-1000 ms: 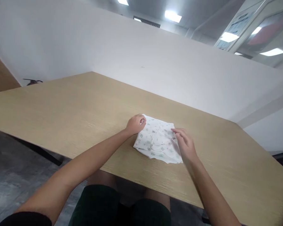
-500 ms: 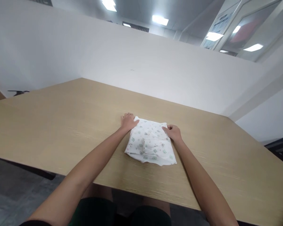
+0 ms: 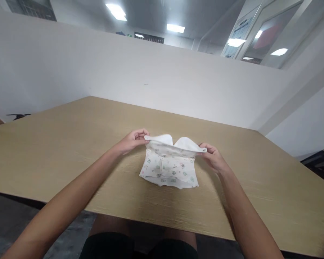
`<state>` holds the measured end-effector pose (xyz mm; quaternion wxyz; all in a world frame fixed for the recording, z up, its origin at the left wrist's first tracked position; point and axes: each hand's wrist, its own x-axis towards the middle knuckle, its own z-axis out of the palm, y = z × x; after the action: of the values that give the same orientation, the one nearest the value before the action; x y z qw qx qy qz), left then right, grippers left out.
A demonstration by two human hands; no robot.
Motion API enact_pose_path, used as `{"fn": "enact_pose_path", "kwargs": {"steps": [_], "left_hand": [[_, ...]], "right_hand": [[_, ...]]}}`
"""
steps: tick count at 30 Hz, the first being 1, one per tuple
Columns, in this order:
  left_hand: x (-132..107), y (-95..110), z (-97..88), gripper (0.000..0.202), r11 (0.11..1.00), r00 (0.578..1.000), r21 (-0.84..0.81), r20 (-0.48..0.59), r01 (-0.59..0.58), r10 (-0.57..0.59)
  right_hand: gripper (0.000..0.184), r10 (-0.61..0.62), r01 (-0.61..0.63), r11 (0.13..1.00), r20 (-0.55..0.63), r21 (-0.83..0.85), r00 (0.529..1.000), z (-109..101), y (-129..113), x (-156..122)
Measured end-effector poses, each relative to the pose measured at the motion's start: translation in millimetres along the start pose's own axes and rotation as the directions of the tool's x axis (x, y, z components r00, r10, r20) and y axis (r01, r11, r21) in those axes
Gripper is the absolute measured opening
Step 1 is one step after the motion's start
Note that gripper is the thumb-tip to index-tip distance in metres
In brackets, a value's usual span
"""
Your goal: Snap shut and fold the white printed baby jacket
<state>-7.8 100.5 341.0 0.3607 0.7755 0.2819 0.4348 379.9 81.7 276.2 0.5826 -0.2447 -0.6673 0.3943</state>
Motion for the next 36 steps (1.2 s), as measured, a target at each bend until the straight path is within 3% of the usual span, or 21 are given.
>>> {"fn": "enact_pose_path", "kwargs": {"steps": [2, 5, 6, 7, 8, 10, 13, 15, 17, 19, 23, 26, 29, 32, 34, 36], "left_hand": [[-15.3, 13.1, -8.6, 0.027, 0.996, 0.963, 0.067, 0.262, 0.054, -0.07], [-25.3, 22.3, -10.0, 0.024, 0.967, 0.77, 0.225, 0.593, 0.123, -0.236], [-25.6, 22.2, -7.4, 0.024, 0.95, 0.716, 0.28, 0.635, 0.137, -0.29], [-25.2, 20.6, -4.0, 0.024, 0.936, 0.691, 0.323, 0.644, 0.142, -0.327], [-24.2, 17.7, 0.1, 0.025, 0.925, 0.699, 0.353, 0.627, 0.138, -0.344], [-22.2, 9.2, 8.2, 0.031, 0.909, 0.79, 0.404, 0.522, 0.102, -0.32], [-21.4, -6.7, 17.9, 0.044, 0.838, 0.95, 0.546, 0.264, -0.008, -0.163], [-22.3, -17.4, 22.1, 0.058, 0.741, 0.987, 0.669, 0.151, -0.058, -0.059], [-23.4, -27.0, 25.1, 0.069, 0.64, 0.989, 0.763, 0.141, -0.087, -0.034], [-23.9, -34.2, 27.7, 0.066, 0.582, 0.984, 0.806, 0.172, -0.108, -0.056], [-23.5, -38.7, 33.5, 0.038, 0.607, 0.97, 0.777, 0.241, -0.167, -0.04], [-25.1, -35.5, 39.2, 0.015, 0.624, 0.975, 0.769, 0.216, -0.14, -0.048], [-28.7, -26.6, 45.0, 0.013, 0.629, 0.99, 0.766, 0.134, -0.131, 0.042], [-32.1, -9.5, 47.8, 0.014, 0.65, 0.955, 0.743, -0.052, -0.158, 0.291], [-33.3, 3.4, 46.4, 0.012, 0.645, 0.883, 0.735, -0.143, -0.208, 0.447], [-33.9, 12.0, 41.7, 0.01, 0.609, 0.843, 0.741, -0.111, -0.282, 0.526]], "right_hand": [[0.029, 0.023, 0.007, 0.994, 0.277, -0.107, 0.961, -4.4, -12.6, -11.8], [0.025, 0.222, -0.059, 0.957, 0.588, -0.284, 0.778, -0.9, -21.8, -20.4], [0.028, 0.308, -0.098, 0.933, 0.631, -0.345, 0.712, 2.5, -21.5, -21.2], [0.032, 0.384, -0.138, 0.906, 0.64, -0.4, 0.666, 6.2, -19.8, -21.3], [0.035, 0.441, -0.178, 0.88, 0.623, -0.44, 0.646, 10.0, -17.1, -21.1], [0.038, 0.472, -0.22, 0.86, 0.557, -0.46, 0.683, 16.3, -10.8, -20.4], [0.036, 0.364, -0.156, 0.88, 0.429, -0.448, 0.827, 20.6, -3.2, -19.4], [0.037, 0.276, -0.112, 0.877, 0.299, -0.468, 0.914, 21.0, 1.4, -18.3], [0.042, 0.208, -0.101, 0.851, 0.154, -0.516, 0.966, 20.5, 7.2, -16.8], [0.045, 0.187, -0.098, 0.808, 0.095, -0.581, 0.978, 19.7, 13.3, -15.6], [0.032, 0.28, -0.095, 0.775, 0.205, -0.625, 0.938, 20.2, 18.6, -15.9], [0.02, 0.316, -0.093, 0.782, 0.265, -0.616, 0.911, 26.5, 15.9, -17.6], [0.014, 0.252, -0.061, 0.782, 0.226, -0.621, 0.941, 40.1, 12.1, -18.4], [0.011, -0.064, 0.049, 0.786, -0.003, -0.616, 0.998, 56.8, 7.1, -18.9], [0.007, -0.373, 0.182, 0.721, -0.154, -0.668, 0.915, 65.0, 1.9, -20.4], [0.004, -0.561, 0.312, 0.617, -0.126, -0.723, 0.818, 67.8, -4.1, -23.1]]}}
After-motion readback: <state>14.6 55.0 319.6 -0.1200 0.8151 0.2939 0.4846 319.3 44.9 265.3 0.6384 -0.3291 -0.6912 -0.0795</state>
